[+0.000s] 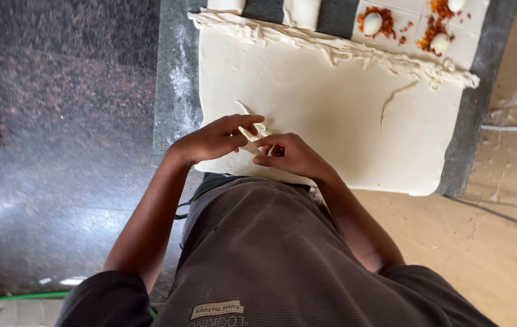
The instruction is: The person shapes and rolls dough by hand on a counter, forming long cylinders and patterned edges for pastries.
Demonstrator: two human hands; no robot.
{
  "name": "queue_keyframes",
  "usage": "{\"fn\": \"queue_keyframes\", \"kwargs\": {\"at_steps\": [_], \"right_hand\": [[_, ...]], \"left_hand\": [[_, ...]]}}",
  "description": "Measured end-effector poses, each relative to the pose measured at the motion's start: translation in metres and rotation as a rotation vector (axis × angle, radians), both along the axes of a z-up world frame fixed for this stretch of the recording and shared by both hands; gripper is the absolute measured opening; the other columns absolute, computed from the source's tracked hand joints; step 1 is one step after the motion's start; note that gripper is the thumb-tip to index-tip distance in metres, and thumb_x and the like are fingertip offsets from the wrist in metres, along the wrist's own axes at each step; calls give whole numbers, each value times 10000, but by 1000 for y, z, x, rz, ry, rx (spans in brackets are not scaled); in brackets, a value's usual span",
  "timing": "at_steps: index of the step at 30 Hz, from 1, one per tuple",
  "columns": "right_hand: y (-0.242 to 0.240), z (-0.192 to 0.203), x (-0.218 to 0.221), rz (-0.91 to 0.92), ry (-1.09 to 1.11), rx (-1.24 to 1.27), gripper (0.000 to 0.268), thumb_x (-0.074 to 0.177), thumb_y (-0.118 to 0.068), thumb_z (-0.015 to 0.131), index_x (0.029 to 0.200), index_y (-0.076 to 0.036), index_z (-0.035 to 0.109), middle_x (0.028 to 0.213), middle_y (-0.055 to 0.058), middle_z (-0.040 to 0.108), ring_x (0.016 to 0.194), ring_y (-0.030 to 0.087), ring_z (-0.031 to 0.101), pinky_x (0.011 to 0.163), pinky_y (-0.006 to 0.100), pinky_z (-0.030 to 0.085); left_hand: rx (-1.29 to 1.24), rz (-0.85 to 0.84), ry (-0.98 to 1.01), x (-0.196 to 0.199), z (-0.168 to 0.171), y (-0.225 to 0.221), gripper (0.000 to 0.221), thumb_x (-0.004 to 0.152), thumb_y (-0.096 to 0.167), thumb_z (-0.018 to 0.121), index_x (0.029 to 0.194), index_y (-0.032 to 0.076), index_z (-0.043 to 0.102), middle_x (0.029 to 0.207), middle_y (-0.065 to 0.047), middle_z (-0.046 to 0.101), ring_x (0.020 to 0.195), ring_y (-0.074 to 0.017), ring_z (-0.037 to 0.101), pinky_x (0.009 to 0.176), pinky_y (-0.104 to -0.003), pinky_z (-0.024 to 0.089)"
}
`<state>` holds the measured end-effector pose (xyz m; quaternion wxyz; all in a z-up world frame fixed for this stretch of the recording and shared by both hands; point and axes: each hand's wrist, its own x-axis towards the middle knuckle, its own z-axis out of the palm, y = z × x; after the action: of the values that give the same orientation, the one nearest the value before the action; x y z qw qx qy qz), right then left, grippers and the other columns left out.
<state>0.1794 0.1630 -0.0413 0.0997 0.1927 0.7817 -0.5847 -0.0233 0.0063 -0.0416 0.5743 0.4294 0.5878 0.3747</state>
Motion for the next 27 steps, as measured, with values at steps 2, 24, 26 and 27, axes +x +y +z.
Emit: {"fn": "queue_keyframes", "kwargs": {"at_steps": [2,24,26,27], "right_hand": [[-5,9,0,96,-132,-17,304,979,-333,785,1008,-31,778,775,106,630,696,142,515,650,313,431],[14,59,64,-29,-15,-433,280,1066,-269,571,1089,-13,682,660,-76,404,572,56,337,521,241,301],[18,47,82,-109,-27,-424,296,1047,-252,552,1110,-7,706,609,-70,387,523,60,313,482,242,283],[23,41,93,-97,-29,-421,296,1047,-252,552,1110,-7,706,609,-70,387,523,60,313,482,242,283]], "left_hand": [[14,-30,-11,-4,18,1,622,934,89,527,1550,136,456,1357,-137,625,1169,-229,607,943,-377,531],[214,-180,313,-8,56,11,229,852,219,784,1044,94,799,879,-65,805,778,-173,766,710,-369,579],[256,-208,324,-12,42,16,200,849,197,765,1019,96,799,864,-57,803,776,-164,770,701,-365,585],[264,-223,434,-17,32,21,131,880,173,749,962,84,799,851,-62,798,764,-164,765,718,-365,587]]}}
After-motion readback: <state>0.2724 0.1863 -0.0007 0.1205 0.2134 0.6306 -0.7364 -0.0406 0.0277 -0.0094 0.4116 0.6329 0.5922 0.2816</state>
